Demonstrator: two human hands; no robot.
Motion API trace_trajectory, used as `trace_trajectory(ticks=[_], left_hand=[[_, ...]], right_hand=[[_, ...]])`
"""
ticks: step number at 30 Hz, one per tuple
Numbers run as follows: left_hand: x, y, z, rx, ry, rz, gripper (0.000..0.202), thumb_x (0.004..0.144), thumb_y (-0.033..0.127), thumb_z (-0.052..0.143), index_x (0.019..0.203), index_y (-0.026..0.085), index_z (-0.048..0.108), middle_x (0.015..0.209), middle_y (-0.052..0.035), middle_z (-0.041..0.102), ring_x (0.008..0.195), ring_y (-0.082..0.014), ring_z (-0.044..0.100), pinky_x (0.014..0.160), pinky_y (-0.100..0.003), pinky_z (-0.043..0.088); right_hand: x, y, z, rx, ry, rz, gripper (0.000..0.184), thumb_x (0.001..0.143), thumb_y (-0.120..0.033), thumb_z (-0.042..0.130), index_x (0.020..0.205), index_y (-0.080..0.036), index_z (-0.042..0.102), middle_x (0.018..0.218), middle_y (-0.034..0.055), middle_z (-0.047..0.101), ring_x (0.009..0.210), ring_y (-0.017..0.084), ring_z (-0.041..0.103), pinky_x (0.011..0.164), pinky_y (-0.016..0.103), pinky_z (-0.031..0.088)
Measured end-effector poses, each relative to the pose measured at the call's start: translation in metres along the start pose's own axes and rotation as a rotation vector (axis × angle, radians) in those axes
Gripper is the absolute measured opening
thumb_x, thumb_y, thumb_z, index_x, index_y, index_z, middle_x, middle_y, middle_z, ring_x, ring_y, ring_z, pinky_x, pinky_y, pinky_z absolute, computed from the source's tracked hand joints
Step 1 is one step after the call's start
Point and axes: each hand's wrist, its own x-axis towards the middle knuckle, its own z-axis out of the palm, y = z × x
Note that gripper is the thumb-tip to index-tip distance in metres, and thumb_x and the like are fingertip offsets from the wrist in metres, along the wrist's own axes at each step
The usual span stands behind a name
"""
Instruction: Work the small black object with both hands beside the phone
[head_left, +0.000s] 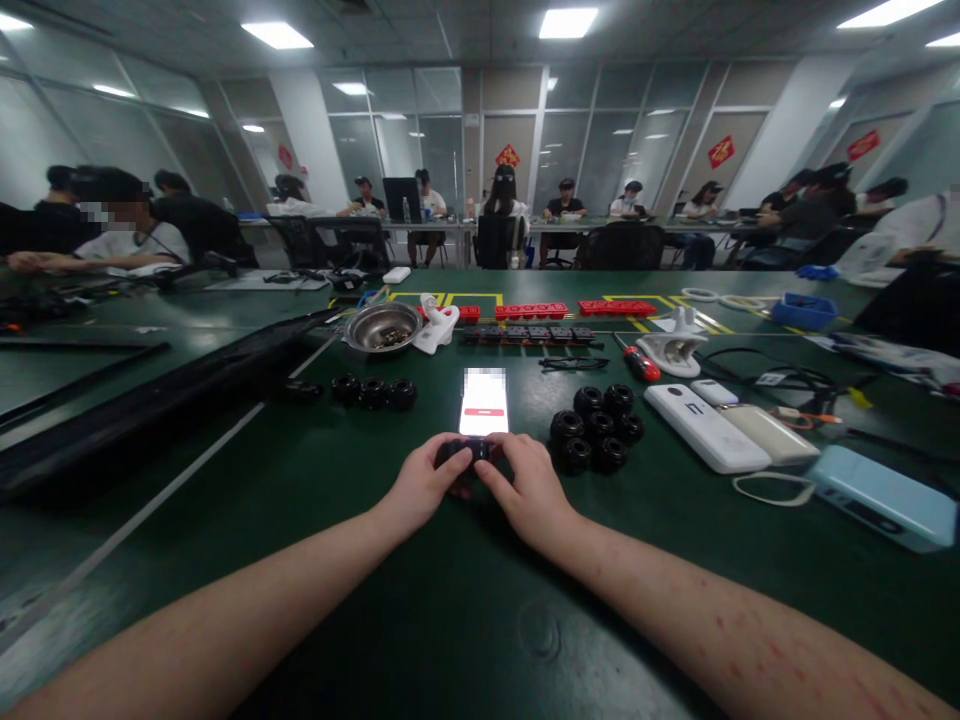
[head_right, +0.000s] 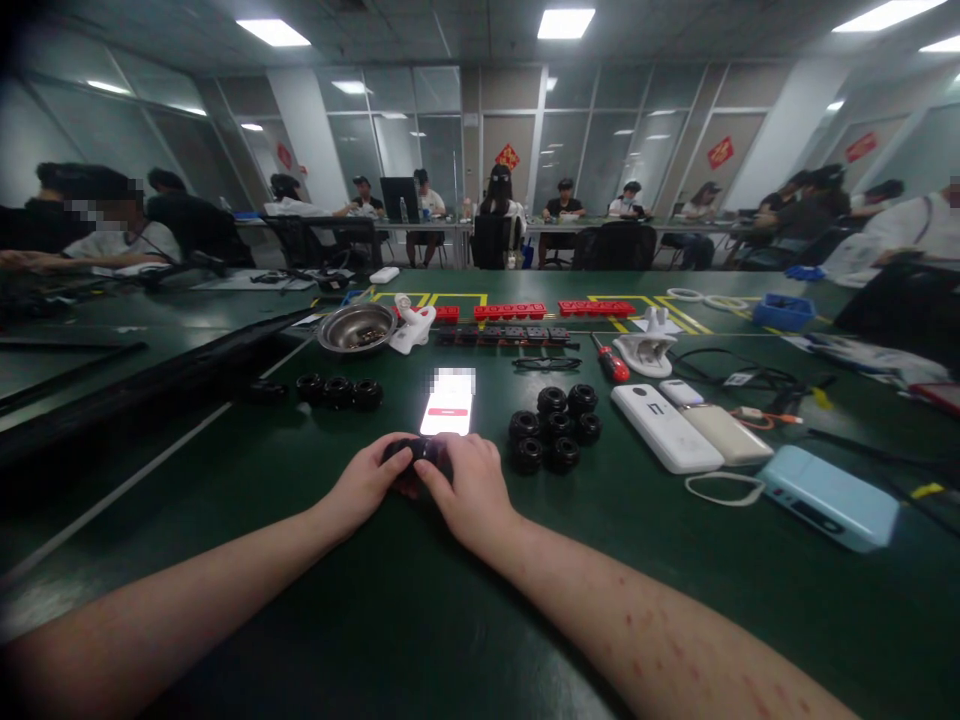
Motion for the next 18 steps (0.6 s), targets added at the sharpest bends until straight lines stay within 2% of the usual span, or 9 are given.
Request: trace_trajectory(ticks=[6,10,12,15,18], left_hand=[[0.0008,0.0035,0.0006,-0.018,0.024,-0.036,0.032,0.073,0.039,0.048,0.094,0.014,0.049,0.074,-0.0018,0.057,0.054,-0.0121,0.056,0.053,-0.026,0.044],[-0.0044,0.0079,0.0016,0.002,0.050,-0.024,0.027,0.072,0.035,0.051,0.089,0.014,0.051,0.079,-0.0022,0.056,0.061,-0.0127,0.056,0.055,-0.025,0.046],[-0.0052,0.0071,0.0016,0.000,0.047,-0.001,0.027,0.072,0.035,0.051,0.089,0.015,0.051,0.078,-0.0014,0.056,0.059,-0.0123,0.056,0.054,-0.025,0.046],[-0.0032,0.0045,0.0010,0.015,0.016,-0.002,0.029,0.072,0.037,0.051,0.091,0.015,0.050,0.077,-0.0011,0.056,0.056,-0.0118,0.056,0.052,-0.025,0.046],[-0.0002,0.0042,0.0007,0.026,-0.012,-0.039,0.032,0.073,0.038,0.049,0.094,0.014,0.049,0.076,-0.0018,0.057,0.054,-0.0119,0.057,0.052,-0.026,0.046]], right_hand=[[-0.0016,-0.0020,-0.0006,0.048,0.022,-0.138,0.041,0.073,-0.018,0.053,0.112,-0.019,0.040,0.106,0.0069,0.051,0.098,0.020,0.043,0.086,0.037,0.034],[-0.0026,-0.0033,0.0009,0.078,0.083,-0.069,0.055,0.074,-0.029,0.053,0.122,-0.018,0.028,0.111,0.0097,0.046,0.100,0.023,0.042,0.085,0.041,0.035],[-0.0019,-0.0021,0.0006,0.061,0.064,-0.031,0.044,0.077,-0.033,0.048,0.117,-0.019,0.035,0.101,0.0080,0.052,0.092,0.023,0.047,0.080,0.041,0.037],[-0.0004,0.0003,-0.0002,0.034,0.008,-0.011,0.024,0.080,-0.032,0.045,0.100,-0.019,0.049,0.084,0.0047,0.056,0.080,0.021,0.050,0.074,0.039,0.039],[-0.0002,0.0007,0.0004,0.064,0.030,-0.044,0.023,0.079,-0.024,0.046,0.101,-0.019,0.047,0.092,0.0062,0.055,0.085,0.020,0.049,0.076,0.038,0.039]])
